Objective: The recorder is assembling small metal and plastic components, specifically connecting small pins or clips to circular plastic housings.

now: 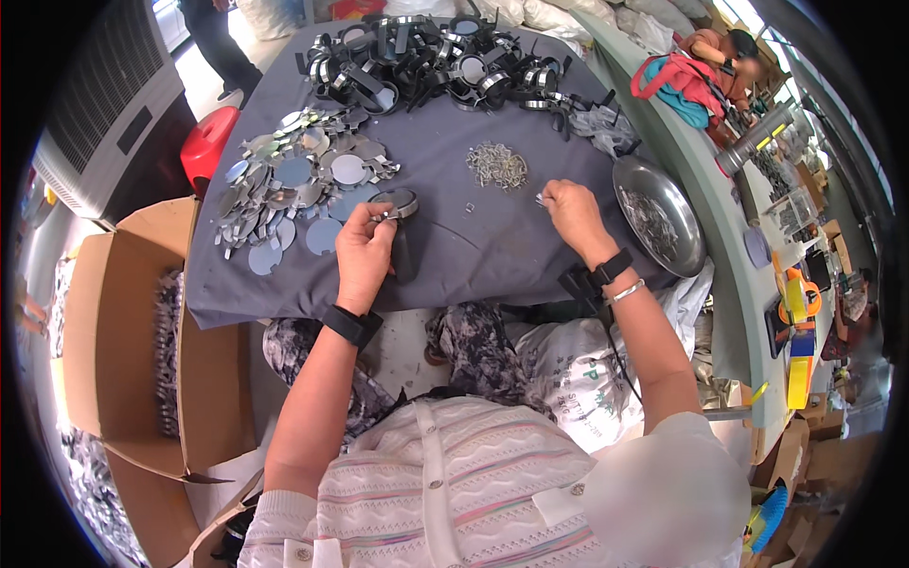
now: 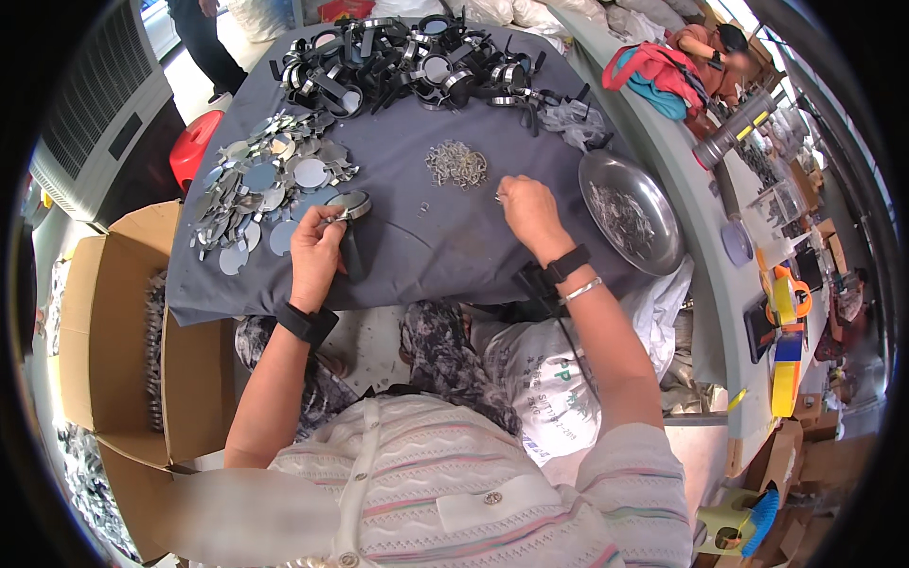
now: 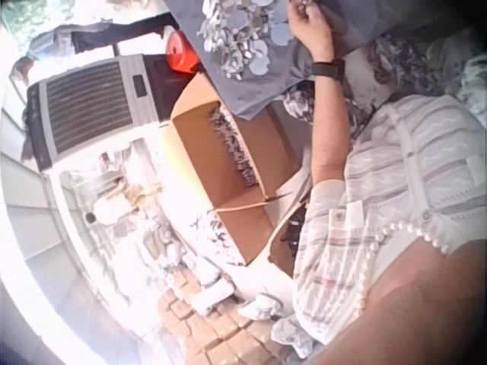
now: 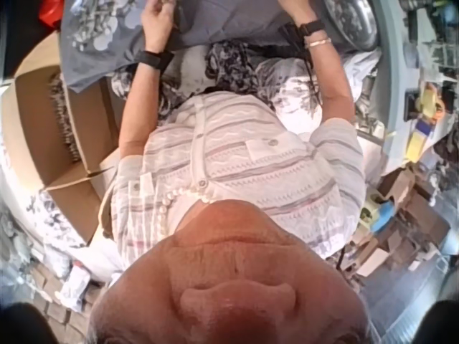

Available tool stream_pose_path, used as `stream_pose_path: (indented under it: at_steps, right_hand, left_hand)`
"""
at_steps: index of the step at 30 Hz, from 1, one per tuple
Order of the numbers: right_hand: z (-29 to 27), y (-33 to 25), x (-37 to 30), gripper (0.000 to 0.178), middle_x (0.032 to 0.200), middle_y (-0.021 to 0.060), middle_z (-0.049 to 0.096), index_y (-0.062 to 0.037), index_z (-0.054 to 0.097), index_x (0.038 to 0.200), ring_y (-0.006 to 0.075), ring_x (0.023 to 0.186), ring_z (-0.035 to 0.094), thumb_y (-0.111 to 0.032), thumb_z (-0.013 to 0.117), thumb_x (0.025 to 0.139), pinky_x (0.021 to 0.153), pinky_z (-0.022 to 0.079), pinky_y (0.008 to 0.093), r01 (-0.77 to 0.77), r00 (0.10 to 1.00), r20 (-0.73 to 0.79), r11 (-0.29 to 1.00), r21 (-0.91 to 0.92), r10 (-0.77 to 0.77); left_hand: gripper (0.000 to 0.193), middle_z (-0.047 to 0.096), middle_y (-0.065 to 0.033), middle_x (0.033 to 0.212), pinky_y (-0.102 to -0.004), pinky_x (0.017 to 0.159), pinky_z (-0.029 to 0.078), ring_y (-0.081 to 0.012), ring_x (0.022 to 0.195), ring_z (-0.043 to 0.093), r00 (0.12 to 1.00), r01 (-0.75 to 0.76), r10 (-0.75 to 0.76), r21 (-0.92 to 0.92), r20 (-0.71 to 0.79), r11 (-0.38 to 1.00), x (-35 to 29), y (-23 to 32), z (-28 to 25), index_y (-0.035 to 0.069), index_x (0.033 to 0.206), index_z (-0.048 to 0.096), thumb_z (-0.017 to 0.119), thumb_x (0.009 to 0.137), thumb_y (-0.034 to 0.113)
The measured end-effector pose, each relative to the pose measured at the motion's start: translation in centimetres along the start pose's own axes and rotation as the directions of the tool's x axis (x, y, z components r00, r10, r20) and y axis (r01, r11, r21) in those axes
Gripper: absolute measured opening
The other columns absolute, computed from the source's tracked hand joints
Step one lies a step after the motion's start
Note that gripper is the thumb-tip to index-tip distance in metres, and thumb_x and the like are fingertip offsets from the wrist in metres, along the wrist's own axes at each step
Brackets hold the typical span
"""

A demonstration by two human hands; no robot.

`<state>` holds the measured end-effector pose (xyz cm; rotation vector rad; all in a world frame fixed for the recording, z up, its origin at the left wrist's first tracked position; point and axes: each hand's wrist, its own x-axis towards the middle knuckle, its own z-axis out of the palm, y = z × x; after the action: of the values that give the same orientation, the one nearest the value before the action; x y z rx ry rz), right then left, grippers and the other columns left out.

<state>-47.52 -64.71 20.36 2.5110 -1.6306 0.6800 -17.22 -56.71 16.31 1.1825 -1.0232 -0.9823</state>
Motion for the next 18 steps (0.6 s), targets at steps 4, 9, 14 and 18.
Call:
stream_pose_path:
  at_steps: [4, 9, 14, 18]
  right_hand:
    - [1.0, 1.3, 0.5, 0.003, 0.077, 0.0158, 0.060, -0.0027, 0.060, 0.079, 0.0364, 0.074, 0.060, -0.005, 0.062, 0.077, 0.067, 0.048, 0.0441, 0.058, 0.997, 0.062, 0.992, -0.116, -0.051]
    - [2.2, -1.7, 1.9, 0.010, 0.081, 0.0156, 0.061, -0.0031, 0.062, 0.081, 0.0329, 0.077, 0.063, -0.005, 0.052, 0.081, 0.067, 0.052, 0.0420, 0.334, 0.942, 0.133, 0.901, -0.278, -0.308]
    - [2.0, 2.1, -1.0, 0.009, 0.078, 0.0101, 0.060, -0.0070, 0.063, 0.077, 0.0242, 0.069, 0.062, -0.005, 0.055, 0.079, 0.060, 0.050, 0.0369, 0.431, 0.902, 0.284, 0.678, -0.595, -0.325]
    - [2.4, 4.3, -1.4, 0.013, 0.069, 0.0131, 0.057, -0.0023, 0.061, 0.073, 0.0288, 0.059, 0.060, 0.000, 0.051, 0.081, 0.054, 0.048, 0.0376, 0.491, 0.870, 0.234, 0.721, -0.489, -0.434]
  left_hand:
    - [0.013, 0.052, 0.0035, 0.061, -0.0209, 0.037, 0.034, -0.0027, 0.044, 0.040, 1.000, -0.019, 0.019, -0.014, -0.022, 1.000, 0.5, 0.8, -1.1, 0.005, 0.100, 0.061, 0.054, 0.089, 0.005]
    - [0.008, 0.051, 0.0026, 0.061, -0.0222, 0.041, 0.036, -0.0030, 0.047, 0.043, 0.990, -0.099, 0.108, 0.096, -0.090, 0.990, -0.5, 0.5, -4.1, 0.006, 0.092, 0.062, 0.057, 0.086, 0.006]
    - [0.020, 0.059, -0.0135, 0.067, -0.0328, 0.062, 0.049, -0.0185, 0.062, 0.058, 0.978, -0.177, 0.192, 0.149, -0.087, 0.973, -2.2, 0.2, -1.0, 0.003, 0.097, 0.063, 0.055, 0.079, 0.005]
    - [0.020, 0.059, -0.0093, 0.073, -0.0296, 0.061, 0.046, -0.0138, 0.065, 0.055, 0.979, -0.196, 0.198, 0.056, -0.049, 0.979, -2.0, -1.5, 0.2, 0.004, 0.100, 0.059, 0.055, 0.081, 0.005]
